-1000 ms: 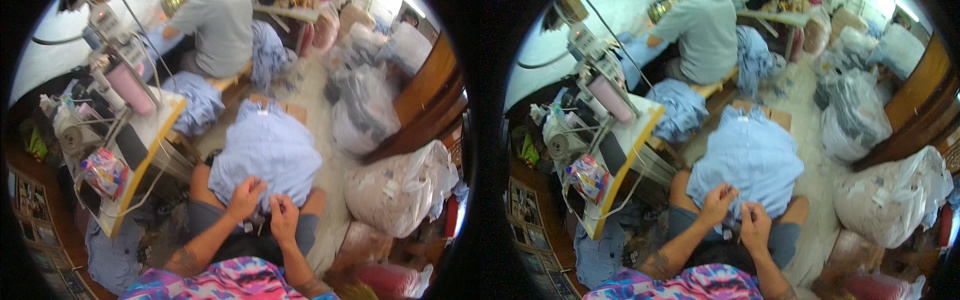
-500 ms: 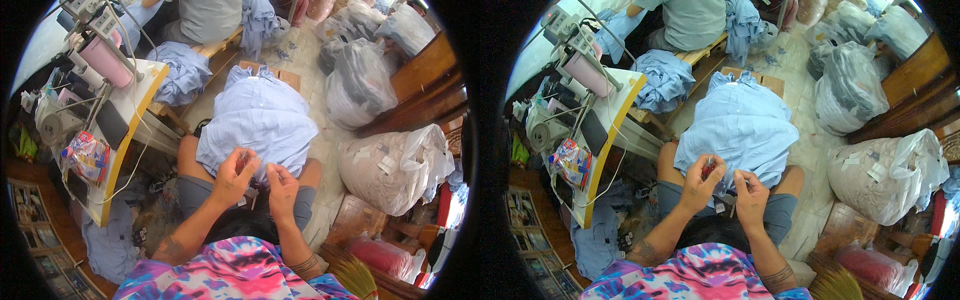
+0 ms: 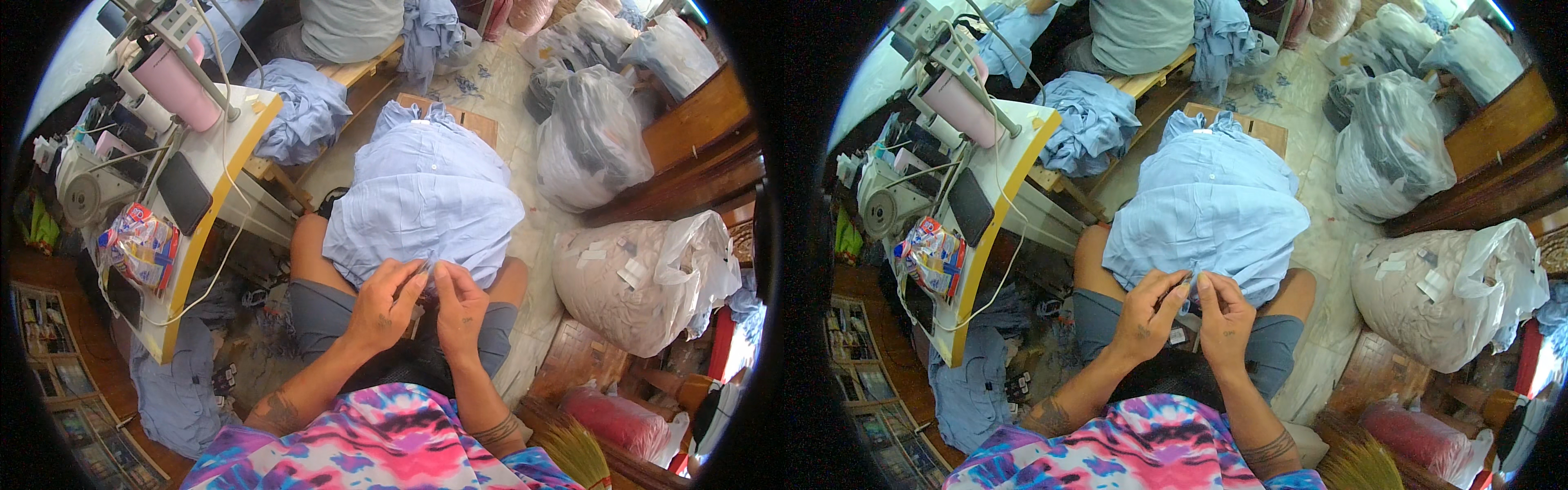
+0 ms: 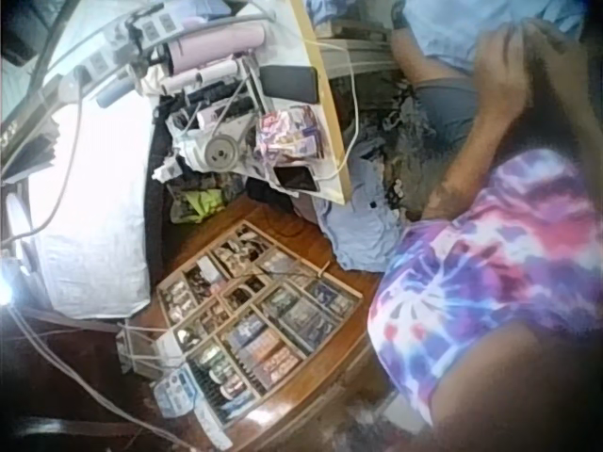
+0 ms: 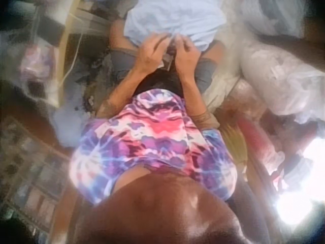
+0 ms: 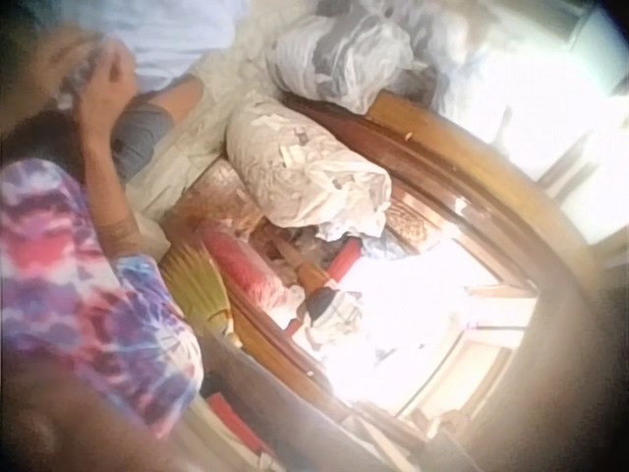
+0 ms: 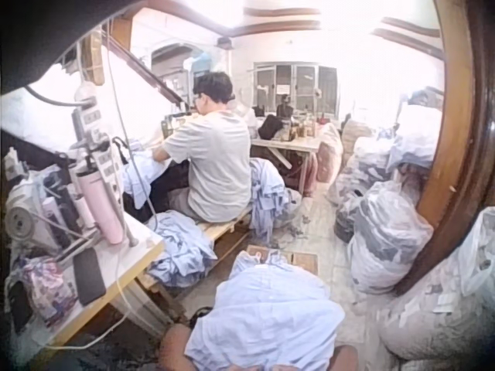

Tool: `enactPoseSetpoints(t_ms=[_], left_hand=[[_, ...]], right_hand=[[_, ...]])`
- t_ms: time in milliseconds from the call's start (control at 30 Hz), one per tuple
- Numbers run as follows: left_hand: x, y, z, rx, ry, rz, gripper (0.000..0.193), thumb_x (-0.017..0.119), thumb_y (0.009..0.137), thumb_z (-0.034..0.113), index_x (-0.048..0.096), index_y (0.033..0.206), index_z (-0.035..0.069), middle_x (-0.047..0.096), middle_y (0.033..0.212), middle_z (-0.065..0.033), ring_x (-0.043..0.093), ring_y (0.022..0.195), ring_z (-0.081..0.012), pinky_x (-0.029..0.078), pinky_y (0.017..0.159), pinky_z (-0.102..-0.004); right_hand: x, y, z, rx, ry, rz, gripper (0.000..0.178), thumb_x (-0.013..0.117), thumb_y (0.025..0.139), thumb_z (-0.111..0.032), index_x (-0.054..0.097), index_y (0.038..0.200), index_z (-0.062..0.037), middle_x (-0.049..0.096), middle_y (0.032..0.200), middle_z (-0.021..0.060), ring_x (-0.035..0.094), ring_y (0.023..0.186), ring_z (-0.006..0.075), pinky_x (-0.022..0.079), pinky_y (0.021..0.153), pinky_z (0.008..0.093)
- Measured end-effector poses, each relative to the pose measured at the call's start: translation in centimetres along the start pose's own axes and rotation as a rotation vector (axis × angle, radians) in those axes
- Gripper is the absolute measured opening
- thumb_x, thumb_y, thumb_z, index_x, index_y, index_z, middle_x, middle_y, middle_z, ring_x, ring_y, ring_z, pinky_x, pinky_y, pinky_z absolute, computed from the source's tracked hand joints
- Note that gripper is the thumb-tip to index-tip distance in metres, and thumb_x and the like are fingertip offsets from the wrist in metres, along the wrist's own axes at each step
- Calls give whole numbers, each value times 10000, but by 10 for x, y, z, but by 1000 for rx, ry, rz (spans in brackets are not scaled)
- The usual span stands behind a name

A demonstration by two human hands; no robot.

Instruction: The person trims excess thread from a light blue shirt using small shears and picks off small loose threads by hand.

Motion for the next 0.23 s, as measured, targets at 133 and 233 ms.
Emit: enactPoseSetpoints(t_ms=[133,233], left_hand=[[1,0,-8,-18,5,-14,344,621,1046,214,689,1237,-64,653,933,-122,605,810,-199,478,718,-314],[0,1,-12,-62,-6,-21,344,621,1047,223,695,1248,-46,659,941,-112,616,821,-196,480,721,-308]], right_hand=[[3,-1,-2,-27,-62,-17,219,694,1033,-132,747,1136,53,704,1123,88,644,994,111,524,880,253],[3,-1,5,-42,-68,-35,217,693,1031,-128,751,1154,41,707,1139,94,651,1017,121,526,900,259]])
Point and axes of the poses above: each hand's wrist, its own y-axis towards the middle knuckle, its own x-axis out of the palm, z = x × y, the point moved 9 cm from there along y, towards the middle knuckle
